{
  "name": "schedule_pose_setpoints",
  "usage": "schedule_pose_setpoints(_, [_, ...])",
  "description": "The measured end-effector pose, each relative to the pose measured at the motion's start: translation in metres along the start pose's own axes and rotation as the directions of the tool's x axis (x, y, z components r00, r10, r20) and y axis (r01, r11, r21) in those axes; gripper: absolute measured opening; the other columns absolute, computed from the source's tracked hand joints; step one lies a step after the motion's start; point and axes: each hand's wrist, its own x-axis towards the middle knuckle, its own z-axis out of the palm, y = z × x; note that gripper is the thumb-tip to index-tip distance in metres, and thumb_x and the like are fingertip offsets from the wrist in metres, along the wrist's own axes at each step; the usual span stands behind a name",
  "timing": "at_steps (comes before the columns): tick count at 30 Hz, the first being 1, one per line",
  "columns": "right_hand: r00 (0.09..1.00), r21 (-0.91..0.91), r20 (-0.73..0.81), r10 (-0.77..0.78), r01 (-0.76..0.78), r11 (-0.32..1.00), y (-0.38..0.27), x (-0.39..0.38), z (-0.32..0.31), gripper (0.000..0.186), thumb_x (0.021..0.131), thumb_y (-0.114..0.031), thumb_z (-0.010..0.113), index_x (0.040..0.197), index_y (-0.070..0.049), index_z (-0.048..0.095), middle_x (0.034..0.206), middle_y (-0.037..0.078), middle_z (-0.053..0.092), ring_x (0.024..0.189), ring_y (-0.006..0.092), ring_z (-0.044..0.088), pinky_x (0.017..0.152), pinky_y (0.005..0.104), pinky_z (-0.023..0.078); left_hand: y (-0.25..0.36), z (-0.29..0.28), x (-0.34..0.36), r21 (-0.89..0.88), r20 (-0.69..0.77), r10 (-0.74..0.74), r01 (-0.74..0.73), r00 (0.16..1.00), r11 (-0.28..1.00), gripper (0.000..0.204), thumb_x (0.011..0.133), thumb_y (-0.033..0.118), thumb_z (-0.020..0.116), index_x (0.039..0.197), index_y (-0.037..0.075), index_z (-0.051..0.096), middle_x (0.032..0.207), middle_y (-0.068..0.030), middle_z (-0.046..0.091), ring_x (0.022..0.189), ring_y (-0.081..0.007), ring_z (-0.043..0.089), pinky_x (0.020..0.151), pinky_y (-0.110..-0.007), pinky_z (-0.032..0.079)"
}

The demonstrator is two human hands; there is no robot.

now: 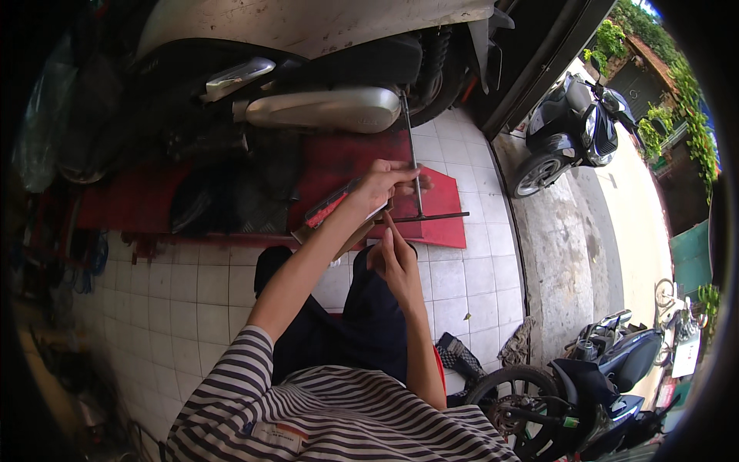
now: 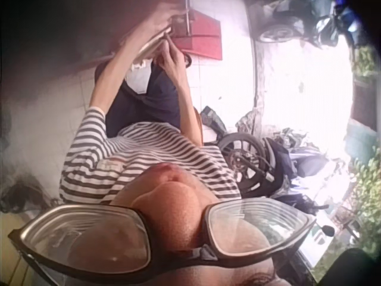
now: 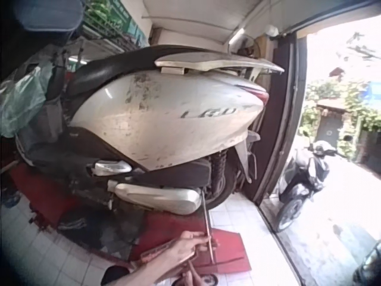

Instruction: The person uses a T-handle socket wrench to loosen and tighten bolts on a scooter. They handle small parts one at a time and place them into a cardboard box on their lap while sitting on a chair.

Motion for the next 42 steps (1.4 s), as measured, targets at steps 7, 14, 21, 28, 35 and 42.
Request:
schedule_pose_setpoints(7, [0.973,0.209,-0.228,0.042,0.006,0.978,-0.006,0.002,-0.029,0.054,0.111,-0.037,0.036,0.155,-0.004,0.034,0.064,-0.001,0.051,0.047,0.0029,0.03,0.044,0.0212,0.023,0.002,-0.003,0.002,-0.037,0.018,0.049,-0.048,0.999,0.998,0.021,0.098,0.004,0.061,0.112,-0.011,0.062,0.107,-0.0232,0.07,0.101,-0.0304,0.072,0.092,-0.036,0.062])
schedule_pose_setpoints(14, [0.972,0.125,0.165,0.169,-0.191,0.974,-0.006,-0.013,0.0,0.058,0.112,-0.034,0.034,0.161,-0.009,0.018,0.071,0.004,0.056,0.05,0.0046,0.041,0.042,0.0219,0.03,0.006,0.007,0.002,-0.076,-0.032,0.051,-0.053,0.998,0.996,0.022,0.099,0.005,0.061,0.113,-0.012,0.061,0.108,-0.0232,0.07,0.101,-0.0297,0.072,0.093,-0.038,0.062])
schedule_pose_setpoints(21, [0.968,0.168,-0.245,-0.053,0.097,0.981,-0.01,0.005,-0.016,0.054,0.11,-0.03,0.042,0.158,-0.011,0.026,0.074,0.001,0.056,0.049,0.0055,0.038,0.045,0.0226,0.027,0.014,0.011,-0.005,-0.051,-0.048,0.094,-0.096,0.994,0.994,0.024,0.099,0.008,0.062,0.111,-0.012,0.062,0.107,-0.0229,0.07,0.1,-0.0291,0.072,0.094,-0.037,0.061])
schedule_pose_setpoints(28, [0.923,0.023,-0.342,-0.178,0.197,0.98,-0.001,0.033,-0.031,0.04,0.109,-0.028,0.048,0.13,0.004,0.059,0.082,0.008,0.067,0.063,0.0117,0.063,0.06,0.0245,0.05,0.015,0.017,-0.001,-0.076,-0.047,0.097,-0.1,0.994,0.992,0.022,0.099,0.009,0.061,0.112,-0.008,0.064,0.108,-0.0198,0.071,0.1,-0.0248,0.072,0.089,-0.033,0.062])
schedule_pose_setpoints(35, [0.78,-0.575,-0.418,-0.465,0.17,0.801,0.001,0.032,-0.039,0.041,0.097,-0.01,0.064,0.138,-0.01,0.061,0.059,0.004,0.06,0.05,0.008,0.053,0.051,0.0261,0.044,0.004,0.02,-0.003,0.014,0.039,0.022,-0.023,0.999,1.0,0.023,0.096,0.003,0.064,0.115,-0.008,0.059,0.105,-0.0213,0.07,0.095,-0.0317,0.074,0.083,-0.037,0.063])
schedule_pose_setpoints(42, [0.952,-0.589,-0.145,-0.27,0.137,0.797,0.012,0.007,-0.017,0.043,0.106,-0.026,0.053,0.145,-0.007,0.053,0.056,0.005,0.062,0.047,0.0064,0.056,0.049,0.0239,0.042,0.009,0.011,-0.001,-0.028,0.039,0.002,-0.001,0.999,1.0,0.021,0.096,0.0,0.062,0.112,-0.011,0.057,0.106,-0.0247,0.069,0.094,-0.0352,0.074,0.082,-0.037,0.064])
